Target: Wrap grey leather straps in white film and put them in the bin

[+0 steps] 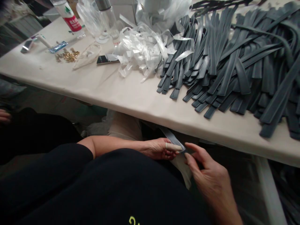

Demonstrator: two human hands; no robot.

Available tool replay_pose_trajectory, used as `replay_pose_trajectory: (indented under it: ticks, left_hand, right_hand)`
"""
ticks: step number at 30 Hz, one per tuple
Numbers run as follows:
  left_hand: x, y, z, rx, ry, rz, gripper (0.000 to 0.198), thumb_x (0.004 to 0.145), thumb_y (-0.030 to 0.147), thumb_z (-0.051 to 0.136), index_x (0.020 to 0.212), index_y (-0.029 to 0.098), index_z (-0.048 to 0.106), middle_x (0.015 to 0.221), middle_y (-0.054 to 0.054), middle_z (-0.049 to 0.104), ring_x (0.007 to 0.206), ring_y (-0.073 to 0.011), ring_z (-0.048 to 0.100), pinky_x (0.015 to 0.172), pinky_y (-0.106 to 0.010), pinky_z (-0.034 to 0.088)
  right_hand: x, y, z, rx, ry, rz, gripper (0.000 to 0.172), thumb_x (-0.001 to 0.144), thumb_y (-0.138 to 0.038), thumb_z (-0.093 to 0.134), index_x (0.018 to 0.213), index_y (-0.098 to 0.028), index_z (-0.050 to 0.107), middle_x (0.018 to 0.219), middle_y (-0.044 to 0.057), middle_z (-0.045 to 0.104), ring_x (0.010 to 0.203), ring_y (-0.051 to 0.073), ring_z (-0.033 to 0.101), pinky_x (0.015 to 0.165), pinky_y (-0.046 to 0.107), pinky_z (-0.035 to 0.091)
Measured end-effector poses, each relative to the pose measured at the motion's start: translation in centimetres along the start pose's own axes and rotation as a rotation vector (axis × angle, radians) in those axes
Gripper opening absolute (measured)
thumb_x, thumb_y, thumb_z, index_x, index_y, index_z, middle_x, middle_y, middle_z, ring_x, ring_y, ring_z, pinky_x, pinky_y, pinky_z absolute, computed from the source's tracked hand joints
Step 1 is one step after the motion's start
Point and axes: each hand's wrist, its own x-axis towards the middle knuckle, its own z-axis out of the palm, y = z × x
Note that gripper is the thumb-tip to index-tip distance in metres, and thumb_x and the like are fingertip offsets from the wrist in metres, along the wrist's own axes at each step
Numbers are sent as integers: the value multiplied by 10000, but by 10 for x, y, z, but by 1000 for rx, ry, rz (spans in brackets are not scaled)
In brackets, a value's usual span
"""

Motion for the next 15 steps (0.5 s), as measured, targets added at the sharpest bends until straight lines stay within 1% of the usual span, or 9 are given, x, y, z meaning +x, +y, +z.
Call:
replay_pose_trajectory:
  ticks: [2,3,6,8,10,12,14,15]
  left_hand:
    - [0,1,1,11,1,8,122,721,167,812,734,135,694,641,0,652,589,-66,591,603,-171,463]
    - [-1,3,0,4,8,24,116,728,166,806,735,134,695,645,-2,654,590,-65,593,601,-168,464]
    - [-3,7,-3,-34,39,55,115,739,166,798,723,134,688,650,-6,656,589,-66,597,596,-169,470]
    - [-4,6,-2,-33,37,26,124,734,163,803,715,134,685,654,-8,658,592,-69,603,603,-172,480]
    - [-3,3,1,4,-10,-6,138,723,170,816,714,128,686,646,-8,655,577,-64,592,606,-169,484]
    - [-2,0,3,39,-45,-14,158,706,182,832,715,124,685,625,0,644,554,-54,574,600,-160,480]
    - [-1,1,2,46,-43,5,170,698,193,838,723,124,685,622,8,641,550,-48,572,586,-148,473]
    - [-1,3,0,38,-33,22,167,702,195,834,735,124,687,633,9,645,561,-49,582,584,-144,472]
  right_hand:
    - [5,-1,8,33,-29,3,429,867,-568,557,1142,-263,679,698,27,706,571,196,658,498,272,498]
    - [4,0,7,48,-39,15,430,864,-574,559,1149,-272,674,696,30,712,589,207,670,512,280,506]
    - [-3,7,-7,55,-9,46,420,827,-608,600,1126,-322,677,658,27,711,540,208,658,443,279,471]
    - [-6,5,-13,24,7,59,415,811,-600,622,1116,-325,681,666,24,713,501,194,635,411,274,439]
    - [-2,-2,-7,7,-11,56,401,823,-564,606,1102,-288,691,693,28,719,507,186,633,436,271,451]
    - [5,-8,4,10,-51,34,385,848,-519,567,1093,-252,696,722,33,725,560,188,657,503,267,492]
    - [7,-7,9,19,-85,13,389,854,-504,554,1104,-239,692,734,28,728,588,186,672,531,254,514]
    - [5,-3,6,12,-88,16,401,849,-515,565,1113,-240,689,741,22,732,584,183,675,516,245,515]
